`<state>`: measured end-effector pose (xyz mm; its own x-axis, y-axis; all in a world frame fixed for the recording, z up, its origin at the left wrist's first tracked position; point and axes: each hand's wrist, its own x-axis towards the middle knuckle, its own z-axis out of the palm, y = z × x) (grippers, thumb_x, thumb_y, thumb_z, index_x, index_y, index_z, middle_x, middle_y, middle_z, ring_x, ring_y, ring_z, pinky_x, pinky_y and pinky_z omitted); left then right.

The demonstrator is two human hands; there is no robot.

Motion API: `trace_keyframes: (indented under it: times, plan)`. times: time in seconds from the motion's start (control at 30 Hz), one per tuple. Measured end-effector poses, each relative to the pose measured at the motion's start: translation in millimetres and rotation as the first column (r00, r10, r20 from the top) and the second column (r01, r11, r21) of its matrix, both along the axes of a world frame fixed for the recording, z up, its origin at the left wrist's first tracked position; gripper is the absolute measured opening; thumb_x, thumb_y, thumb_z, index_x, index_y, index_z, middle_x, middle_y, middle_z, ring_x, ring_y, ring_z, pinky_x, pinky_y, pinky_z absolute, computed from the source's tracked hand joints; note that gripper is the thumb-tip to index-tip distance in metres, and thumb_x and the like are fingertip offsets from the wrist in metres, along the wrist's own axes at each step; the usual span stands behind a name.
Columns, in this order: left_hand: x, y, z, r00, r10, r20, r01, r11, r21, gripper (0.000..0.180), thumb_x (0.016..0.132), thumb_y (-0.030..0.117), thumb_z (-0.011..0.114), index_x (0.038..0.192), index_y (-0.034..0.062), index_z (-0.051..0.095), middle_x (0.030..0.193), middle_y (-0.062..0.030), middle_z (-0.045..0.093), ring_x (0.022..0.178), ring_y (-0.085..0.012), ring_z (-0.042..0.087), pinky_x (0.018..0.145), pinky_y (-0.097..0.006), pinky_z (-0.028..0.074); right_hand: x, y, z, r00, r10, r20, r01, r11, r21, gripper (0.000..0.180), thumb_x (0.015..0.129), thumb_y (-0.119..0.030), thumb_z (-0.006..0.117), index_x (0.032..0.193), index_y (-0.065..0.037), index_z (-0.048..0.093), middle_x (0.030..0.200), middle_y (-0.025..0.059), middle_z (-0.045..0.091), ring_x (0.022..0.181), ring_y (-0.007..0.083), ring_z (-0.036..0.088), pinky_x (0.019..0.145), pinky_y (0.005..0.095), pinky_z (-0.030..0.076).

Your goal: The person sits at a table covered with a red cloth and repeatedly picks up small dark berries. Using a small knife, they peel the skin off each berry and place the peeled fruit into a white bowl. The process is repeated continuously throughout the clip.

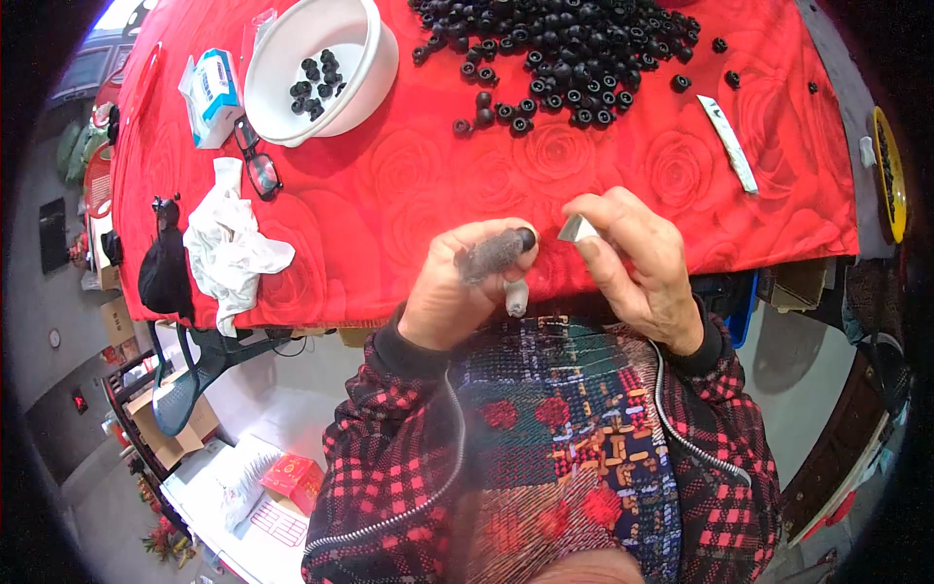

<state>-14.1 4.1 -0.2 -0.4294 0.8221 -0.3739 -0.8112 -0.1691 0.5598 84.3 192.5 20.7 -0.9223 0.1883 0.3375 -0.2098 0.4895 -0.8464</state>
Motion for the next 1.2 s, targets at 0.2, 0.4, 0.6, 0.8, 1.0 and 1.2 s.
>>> trace_keyframes:
  times: [0.2,0.4,0.6,0.8,1.0,1.2]
  plan:
    - [-1.7,-5.1,1.2,0.995,-0.092,0.026,0.092,0.996,0.004,0.036,0.091,0.027,0.062,0.115,-0.0004,0.058,0.104,-0.0111,0.064,0.090,-0.0182,0.065,0.052,-0.026,0.051,-11.7,-8.5,-2.3,0.997,0.037,0.061,-0.034,0.998,-0.048,0.017,0.083,-0.004,0.061,0.100,0.001,0.060,0.078,0.0153,0.057,0.068,0.0309,0.058,0.059,0.0377,0.045]
    - [1.0,-12.9,-3.7,0.996,-0.077,0.041,0.072,0.992,0.103,0.037,0.092,0.024,0.061,0.119,-0.0013,0.057,0.118,-0.0149,0.063,0.109,-0.0235,0.062,0.054,-0.029,0.052,-11.3,-10.7,-0.1,0.987,0.127,0.103,-0.122,0.991,-0.056,0.015,0.084,-0.006,0.060,0.098,0.001,0.061,0.078,0.0152,0.057,0.069,0.0310,0.059,0.060,0.0378,0.046]
    - [4.4,-8.3,7.5,0.997,-0.064,0.042,0.063,0.998,0.023,0.034,0.095,0.024,0.053,0.114,-0.0038,0.058,0.089,-0.0077,0.063,0.068,-0.0133,0.062,0.055,-0.027,0.054,-9.4,-13.3,-4.0,0.986,0.148,0.073,-0.141,0.986,-0.093,0.015,0.086,-0.005,0.058,0.098,0.002,0.060,0.074,0.0104,0.052,0.063,0.0220,0.051,0.056,0.0328,0.040]
    - [3.3,-10.0,3.4,0.994,-0.074,0.076,0.075,0.997,-0.012,0.029,0.095,0.020,0.052,0.113,-0.0031,0.059,0.088,-0.0075,0.063,0.069,-0.0135,0.063,0.055,-0.027,0.054,-8.9,-9.4,0.8,0.976,0.183,0.121,-0.176,0.983,-0.059,0.015,0.083,-0.006,0.060,0.097,0.000,0.061,0.078,0.0143,0.056,0.068,0.0307,0.059,0.059,0.0372,0.046]
    - [2.1,-4.6,3.3,0.983,-0.071,0.171,0.070,0.997,0.008,0.025,0.096,0.019,0.052,0.109,-0.0006,0.060,0.091,-0.0063,0.063,0.069,-0.0125,0.061,0.055,-0.027,0.052,0.9,-16.1,-5.7,0.992,0.109,0.069,-0.119,0.980,0.161,0.033,0.074,0.001,0.064,0.106,0.002,0.057,0.077,0.0125,0.052,0.064,0.0278,0.053,0.057,0.0361,0.043]
    - [2.6,-1.4,1.6,0.983,0.060,0.173,-0.070,0.996,0.048,0.027,0.095,0.022,0.053,0.109,-0.0001,0.058,0.092,-0.0037,0.060,0.081,-0.0110,0.057,0.066,-0.025,0.050,1.6,-25.9,3.8,0.991,0.125,-0.043,-0.111,0.963,0.245,0.040,0.067,-0.012,0.074,0.103,-0.002,0.060,0.076,0.0092,0.053,0.065,0.0263,0.055,0.056,0.0367,0.045]
